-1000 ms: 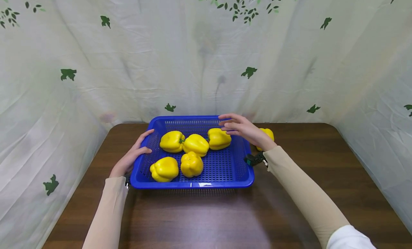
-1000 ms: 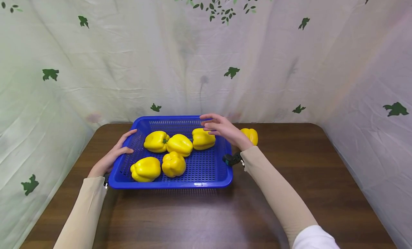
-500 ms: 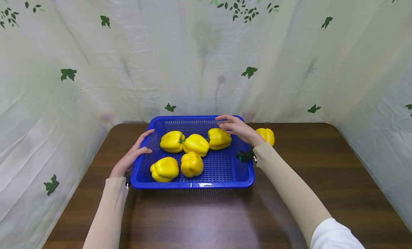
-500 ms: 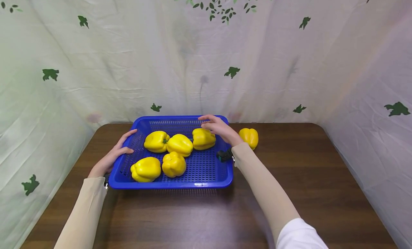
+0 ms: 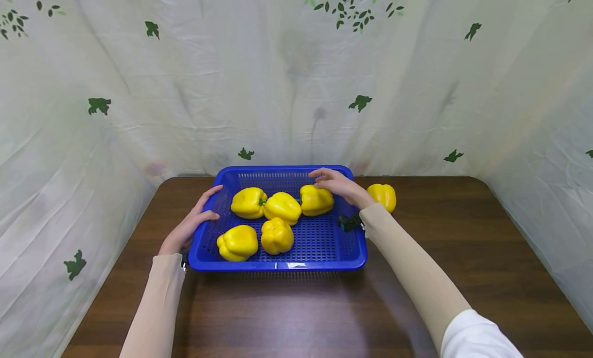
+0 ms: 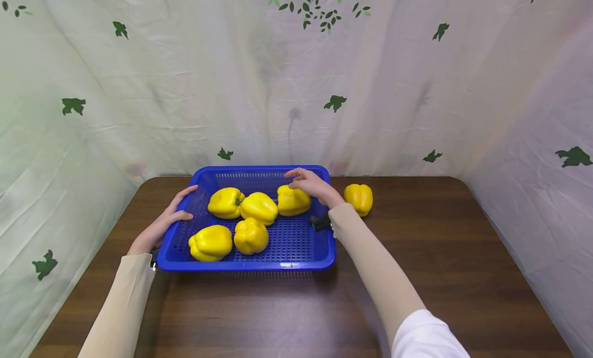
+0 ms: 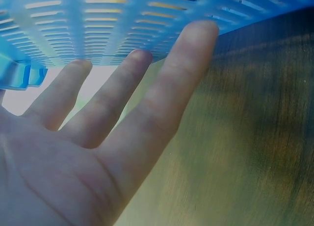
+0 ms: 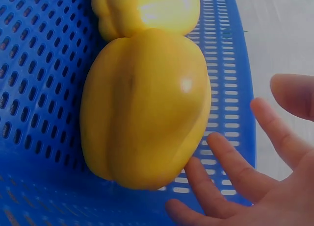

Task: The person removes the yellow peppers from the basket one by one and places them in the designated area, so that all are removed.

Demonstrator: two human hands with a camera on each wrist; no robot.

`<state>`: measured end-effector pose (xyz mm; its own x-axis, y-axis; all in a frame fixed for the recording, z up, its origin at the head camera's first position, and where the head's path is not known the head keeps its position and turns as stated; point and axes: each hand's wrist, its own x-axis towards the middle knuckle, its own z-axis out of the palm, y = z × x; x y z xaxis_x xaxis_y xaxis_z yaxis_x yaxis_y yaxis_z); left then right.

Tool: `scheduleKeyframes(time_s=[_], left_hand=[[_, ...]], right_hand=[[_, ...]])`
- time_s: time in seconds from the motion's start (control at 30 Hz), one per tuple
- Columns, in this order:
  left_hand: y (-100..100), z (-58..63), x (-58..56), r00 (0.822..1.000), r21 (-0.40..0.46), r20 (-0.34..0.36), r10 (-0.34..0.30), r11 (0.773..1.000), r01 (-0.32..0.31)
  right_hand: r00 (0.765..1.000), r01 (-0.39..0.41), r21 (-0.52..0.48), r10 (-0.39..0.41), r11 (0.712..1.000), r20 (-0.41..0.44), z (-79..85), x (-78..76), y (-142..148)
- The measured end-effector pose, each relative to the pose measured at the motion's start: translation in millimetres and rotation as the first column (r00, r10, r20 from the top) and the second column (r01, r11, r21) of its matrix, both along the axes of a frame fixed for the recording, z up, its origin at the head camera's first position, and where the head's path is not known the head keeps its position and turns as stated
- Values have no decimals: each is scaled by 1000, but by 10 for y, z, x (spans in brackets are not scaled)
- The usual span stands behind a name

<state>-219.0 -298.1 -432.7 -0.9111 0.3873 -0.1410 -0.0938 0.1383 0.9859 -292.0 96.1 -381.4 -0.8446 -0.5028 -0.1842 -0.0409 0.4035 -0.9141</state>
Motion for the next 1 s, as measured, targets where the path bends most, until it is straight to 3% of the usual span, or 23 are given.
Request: scheduleKeyframes(time_s=[0.37,0.7,1.0], left_hand=[[3,-4,6,1000,-8,3,3,1000,-3],[3,-15,4,1000,-2,3,1,1000,-1],[2,-15,1,1000,-4,-6,2,1000,-2]], right_hand=[[994,-112,117,113,987,-6,-28,81,-5],[967,-252,187,242,950,73,-82,133,-48],[951,-268,58,255,962,175,-140,155,-47]])
